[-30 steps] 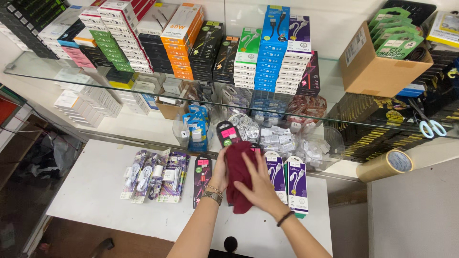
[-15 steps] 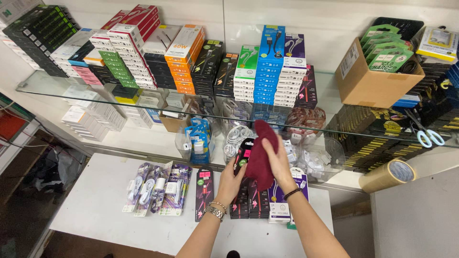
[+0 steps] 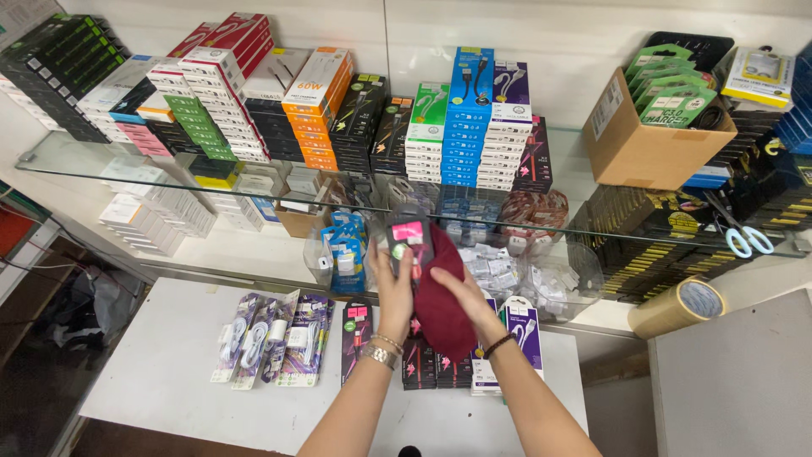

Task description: The person arranges packaged phone accessory boxes on a glass display shelf, stacking and aligning them into neat rows, and wipes the boxes with a maroon cloth. They move packages between the counter and the shelf, restack blue, green and purple boxes, and wipe individual packages before placing them back on the display.

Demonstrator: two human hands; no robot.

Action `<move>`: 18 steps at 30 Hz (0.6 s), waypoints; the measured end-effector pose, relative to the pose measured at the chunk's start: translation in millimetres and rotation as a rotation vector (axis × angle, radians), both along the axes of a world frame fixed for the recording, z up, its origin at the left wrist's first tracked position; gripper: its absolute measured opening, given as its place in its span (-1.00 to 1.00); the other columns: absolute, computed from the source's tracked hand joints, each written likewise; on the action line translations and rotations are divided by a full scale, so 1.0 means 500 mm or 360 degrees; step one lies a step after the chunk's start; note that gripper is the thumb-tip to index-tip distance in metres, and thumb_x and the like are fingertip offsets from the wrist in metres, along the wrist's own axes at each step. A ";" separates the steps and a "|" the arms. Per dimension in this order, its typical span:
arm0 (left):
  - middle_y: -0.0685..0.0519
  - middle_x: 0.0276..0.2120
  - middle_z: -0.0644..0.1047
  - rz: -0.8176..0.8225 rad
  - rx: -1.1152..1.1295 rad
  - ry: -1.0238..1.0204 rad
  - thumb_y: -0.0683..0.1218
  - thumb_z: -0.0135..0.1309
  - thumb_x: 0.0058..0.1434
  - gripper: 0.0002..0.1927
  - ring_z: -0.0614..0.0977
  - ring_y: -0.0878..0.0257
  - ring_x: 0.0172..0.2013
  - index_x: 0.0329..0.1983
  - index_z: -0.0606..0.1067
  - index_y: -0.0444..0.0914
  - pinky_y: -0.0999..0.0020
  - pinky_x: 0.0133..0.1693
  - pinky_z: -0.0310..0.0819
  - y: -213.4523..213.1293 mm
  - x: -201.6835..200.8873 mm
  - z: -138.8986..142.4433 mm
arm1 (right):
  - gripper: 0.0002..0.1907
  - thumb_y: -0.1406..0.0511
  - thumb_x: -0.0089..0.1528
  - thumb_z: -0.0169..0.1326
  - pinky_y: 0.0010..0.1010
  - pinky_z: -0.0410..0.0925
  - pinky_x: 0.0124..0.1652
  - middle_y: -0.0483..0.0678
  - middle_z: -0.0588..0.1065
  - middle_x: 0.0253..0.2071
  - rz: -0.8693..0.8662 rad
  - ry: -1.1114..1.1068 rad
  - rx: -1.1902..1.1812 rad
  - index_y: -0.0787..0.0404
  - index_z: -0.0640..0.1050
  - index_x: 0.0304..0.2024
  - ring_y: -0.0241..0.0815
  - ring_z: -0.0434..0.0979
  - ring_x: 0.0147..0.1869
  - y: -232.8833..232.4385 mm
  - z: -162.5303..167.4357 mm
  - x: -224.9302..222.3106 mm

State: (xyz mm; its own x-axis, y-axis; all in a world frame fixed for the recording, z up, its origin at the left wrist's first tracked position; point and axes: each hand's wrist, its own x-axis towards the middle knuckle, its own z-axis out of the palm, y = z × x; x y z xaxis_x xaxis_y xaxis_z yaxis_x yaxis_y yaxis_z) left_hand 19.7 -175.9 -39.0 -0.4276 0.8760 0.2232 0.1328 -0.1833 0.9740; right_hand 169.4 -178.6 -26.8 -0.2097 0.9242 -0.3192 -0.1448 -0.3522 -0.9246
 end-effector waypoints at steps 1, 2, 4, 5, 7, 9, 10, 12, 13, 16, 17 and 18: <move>-0.11 0.49 0.02 -0.0004 -0.0026 -0.0270 0.09 0.03 0.38 -0.44 0.14 0.00 0.44 0.32 0.32 -0.32 0.11 0.36 0.06 0.015 -0.013 0.005 | -0.21 0.06 0.16 0.21 -0.35 0.37 0.17 -0.01 0.50 0.22 0.0062 -0.0033 0.0027 0.19 0.32 0.37 -0.19 0.52 0.22 -0.024 -0.010 -0.003; -0.08 0.49 0.07 -0.0005 -0.0048 -0.0539 0.11 0.02 0.36 -0.43 0.23 0.01 0.41 0.32 0.31 -0.30 0.11 0.33 0.17 0.030 -0.036 0.012 | -0.20 0.07 0.14 0.23 -0.33 0.36 0.17 0.01 0.51 0.22 0.0127 -0.0066 0.0059 0.19 0.33 0.37 -0.18 0.52 0.21 -0.041 -0.016 -0.002; -0.18 0.46 0.14 -0.0113 -0.0124 -0.1000 0.13 0.02 0.35 -0.39 0.32 -0.08 0.37 0.33 0.30 -0.30 0.05 0.27 0.26 0.042 -0.081 0.016 | -0.21 0.07 0.14 0.24 -0.35 0.35 0.19 -0.05 0.50 0.22 0.0273 -0.0033 0.0077 0.16 0.33 0.36 -0.22 0.50 0.23 -0.060 -0.022 0.012; -0.30 0.44 0.16 -0.0221 -0.0166 -0.1195 0.14 0.03 0.36 -0.37 0.32 -0.18 0.36 0.35 0.29 -0.32 -0.02 0.24 0.25 0.042 -0.092 0.012 | -0.21 0.07 0.13 0.25 -0.35 0.34 0.20 -0.08 0.49 0.22 0.0350 -0.0016 0.0093 0.15 0.33 0.35 -0.24 0.49 0.24 -0.061 -0.023 0.021; -0.27 0.44 0.13 -0.0417 -0.0363 -0.1151 0.17 0.04 0.34 -0.29 0.27 -0.13 0.38 0.41 0.19 -0.30 0.00 0.26 0.19 0.035 -0.092 -0.006 | -0.27 -0.05 0.18 0.14 -0.25 0.38 0.10 -0.01 0.53 0.11 -0.0026 0.0452 -0.0302 0.16 0.40 0.30 -0.14 0.53 0.11 -0.041 -0.023 0.034; 0.03 0.49 0.06 -0.0576 -0.0670 -0.0668 0.23 0.05 0.26 -0.15 0.16 0.18 0.44 0.48 0.01 -0.19 0.18 0.36 0.10 0.015 -0.034 -0.044 | -0.29 -0.11 0.24 0.09 -0.25 0.39 0.02 0.01 0.55 0.04 -0.0182 0.0781 -0.0422 0.18 0.46 0.27 -0.13 0.55 0.02 -0.008 -0.025 0.033; -0.08 0.50 0.08 -0.0353 -0.0604 -0.0386 0.23 0.07 0.31 -0.22 0.16 0.12 0.46 0.42 0.14 -0.27 0.15 0.38 0.09 0.004 0.000 -0.065 | -0.30 -0.12 0.27 0.10 -0.30 0.38 0.00 -0.01 0.55 0.04 -0.0145 0.0886 -0.0345 0.19 0.48 0.27 -0.16 0.54 0.00 0.004 -0.031 0.023; -0.30 0.50 0.13 0.0088 -0.0440 0.0176 0.23 0.11 0.41 -0.32 0.17 0.00 0.48 0.30 0.41 -0.41 0.09 0.43 0.06 0.007 0.035 -0.089 | -0.32 -0.11 0.27 0.11 -0.40 0.39 0.00 -0.05 0.57 0.06 -0.0107 0.0828 -0.0315 0.19 0.51 0.25 -0.23 0.56 0.01 0.015 -0.043 0.003; -0.33 0.49 0.14 0.0290 -0.0286 0.0453 0.21 0.14 0.40 -0.41 0.16 -0.03 0.48 0.20 0.41 -0.34 0.10 0.42 0.06 0.012 0.036 -0.095 | -0.33 -0.10 0.23 0.11 -0.44 0.40 0.03 -0.07 0.59 0.08 -0.0113 0.0662 -0.0375 0.18 0.52 0.23 -0.26 0.58 0.04 0.011 -0.049 -0.004; -0.36 0.41 0.21 0.0664 -0.0021 0.0616 0.18 0.18 0.34 -0.43 0.24 -0.04 0.39 0.15 0.30 -0.29 0.15 0.34 0.11 0.039 -0.015 -0.083 | -0.33 -0.02 0.18 0.20 -0.44 0.42 0.09 -0.07 0.59 0.10 0.0115 0.0323 -0.0170 0.23 0.52 0.21 -0.27 0.59 0.11 -0.023 -0.056 -0.013; -0.32 0.35 0.27 0.0625 -0.0075 0.0228 0.19 0.16 0.30 -0.26 0.33 0.01 0.32 0.29 0.19 -0.38 0.19 0.30 0.17 0.050 -0.035 -0.073 | -0.33 0.01 0.18 0.23 -0.42 0.41 0.11 -0.06 0.59 0.10 0.0229 0.0236 -0.0032 0.26 0.51 0.21 -0.26 0.58 0.13 -0.033 -0.050 -0.012; -0.29 0.29 0.33 0.0575 -0.0123 -0.0163 0.20 0.15 0.27 -0.08 0.42 0.06 0.25 0.43 0.09 -0.47 0.23 0.27 0.22 0.053 -0.044 -0.063 | -0.32 0.03 0.15 0.26 -0.38 0.42 0.11 -0.04 0.59 0.09 0.0167 0.0065 0.0124 0.26 0.48 0.21 -0.21 0.58 0.12 -0.040 -0.040 -0.009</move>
